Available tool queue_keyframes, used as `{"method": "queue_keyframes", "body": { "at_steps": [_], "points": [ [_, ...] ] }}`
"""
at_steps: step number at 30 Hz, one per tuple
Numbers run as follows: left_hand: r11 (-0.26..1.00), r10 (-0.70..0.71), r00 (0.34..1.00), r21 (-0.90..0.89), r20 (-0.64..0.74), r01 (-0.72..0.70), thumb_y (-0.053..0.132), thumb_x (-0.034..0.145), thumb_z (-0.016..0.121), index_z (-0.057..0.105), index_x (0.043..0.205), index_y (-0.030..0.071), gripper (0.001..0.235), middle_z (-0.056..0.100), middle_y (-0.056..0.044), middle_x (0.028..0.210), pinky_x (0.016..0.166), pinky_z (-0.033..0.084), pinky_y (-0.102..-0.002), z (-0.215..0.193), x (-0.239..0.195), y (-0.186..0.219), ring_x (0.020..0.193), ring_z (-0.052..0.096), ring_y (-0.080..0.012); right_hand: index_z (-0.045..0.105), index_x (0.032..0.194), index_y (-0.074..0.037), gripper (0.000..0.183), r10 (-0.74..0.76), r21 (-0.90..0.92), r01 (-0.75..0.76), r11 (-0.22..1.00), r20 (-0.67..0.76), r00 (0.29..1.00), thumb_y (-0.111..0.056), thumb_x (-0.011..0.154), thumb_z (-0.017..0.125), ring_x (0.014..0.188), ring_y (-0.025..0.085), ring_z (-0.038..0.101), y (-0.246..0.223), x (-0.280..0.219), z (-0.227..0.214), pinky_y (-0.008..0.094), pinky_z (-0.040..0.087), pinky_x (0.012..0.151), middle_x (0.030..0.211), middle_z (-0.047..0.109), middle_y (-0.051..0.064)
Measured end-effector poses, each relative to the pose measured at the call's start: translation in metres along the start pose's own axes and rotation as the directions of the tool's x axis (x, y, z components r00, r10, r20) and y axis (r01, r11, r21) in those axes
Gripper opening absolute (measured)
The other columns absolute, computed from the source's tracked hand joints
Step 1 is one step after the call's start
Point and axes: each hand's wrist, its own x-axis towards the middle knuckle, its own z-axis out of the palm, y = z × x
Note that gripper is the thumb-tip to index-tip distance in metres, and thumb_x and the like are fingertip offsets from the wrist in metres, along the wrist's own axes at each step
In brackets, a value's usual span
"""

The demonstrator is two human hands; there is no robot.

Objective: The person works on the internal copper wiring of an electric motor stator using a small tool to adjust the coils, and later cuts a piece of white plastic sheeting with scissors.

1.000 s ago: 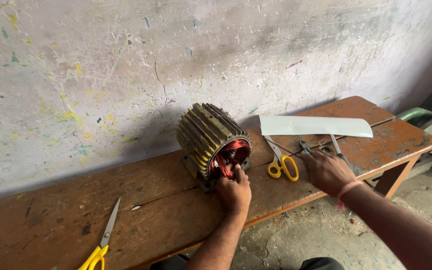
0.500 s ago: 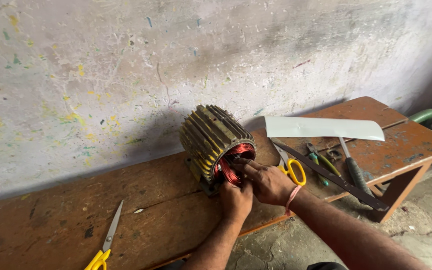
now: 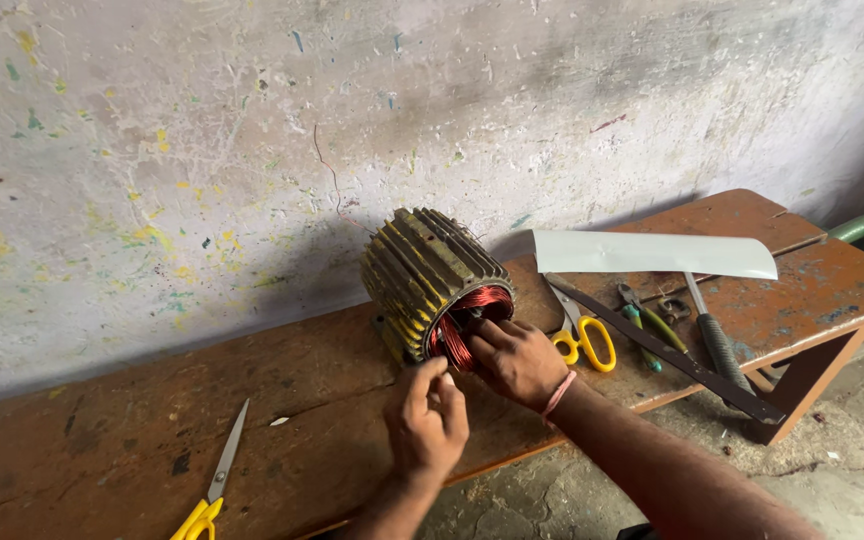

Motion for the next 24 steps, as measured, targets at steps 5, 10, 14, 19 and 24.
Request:
{"method": "queue_keyframes", "body": {
  "at_steps": [5,10,14,19,24],
  "points": [
    [0.873,0.481,0.877,0.091,0.006,-0.48,0.019,0.097,0.059,0.066,0.12,0.0,0.03,0.069,-0.017,0.111,0.099,0.05,-0.044,-0.017,0.088,0.007,0.105,0.065,-0.0278,0.067,0.107,-0.008,0.031,-0.13,0.035,0.138,0.99,-0.188,0.974,-0.024,0.083,0.073,0.086,0.028,0.069,0.006,0.002,-0.004,0.039,0.058,0.075,0.102,0.067,0.008],
    [0.948,0.214,0.788,0.071,0.577,-0.31,0.052,0.094,0.07,0.064,0.135,0.005,0.063,0.058,-0.022,0.144,0.117,0.03,-0.055,0.019,0.171,0.025,0.14,0.048,-0.0362,0.065,0.102,-0.006,0.03,-0.21,0.015,0.219,0.976,-0.224,0.952,-0.02,0.077,0.072,0.084,0.028,0.069,0.015,0.001,0.0,0.041,0.057,0.074,0.099,0.067,0.008],
    [0.869,0.117,0.74,0.292,0.663,-0.4,0.062,0.077,0.076,0.068,0.127,0.01,0.072,0.06,-0.014,0.142,0.121,0.022,-0.056,0.022,0.17,0.028,0.14,0.045,-0.0329,0.065,0.096,-0.007,0.022,-0.115,0.014,0.118,0.993,-0.139,0.984,-0.02,0.08,0.074,0.078,0.028,0.068,0.014,0.0,0.01,0.042,0.057,0.069,0.088,0.064,0.007],
    [0.872,0.134,0.756,0.286,0.641,-0.397,0.063,0.08,0.075,0.068,0.127,0.013,0.069,0.062,-0.011,0.141,0.123,0.017,-0.055,0.025,0.168,0.026,0.141,0.046,-0.0313,0.065,0.097,-0.008,0.02,0.037,0.048,-0.033,0.998,-0.081,0.996,-0.02,0.084,0.074,0.078,0.028,0.068,0.005,-0.008,0.003,0.042,0.057,0.07,0.091,0.065,0.007],
    [0.874,0.161,0.758,0.266,0.632,-0.407,0.059,0.08,0.076,0.069,0.125,0.012,0.066,0.063,-0.011,0.14,0.123,0.018,-0.055,0.023,0.169,0.023,0.14,0.046,-0.0318,0.064,0.102,-0.009,0.029,-0.144,-0.107,0.114,0.988,-0.336,0.931,-0.021,0.077,0.07,0.103,0.032,0.069,-0.005,-0.002,-0.016,0.044,0.058,0.086,0.118,0.068,0.009]
  ]
}}
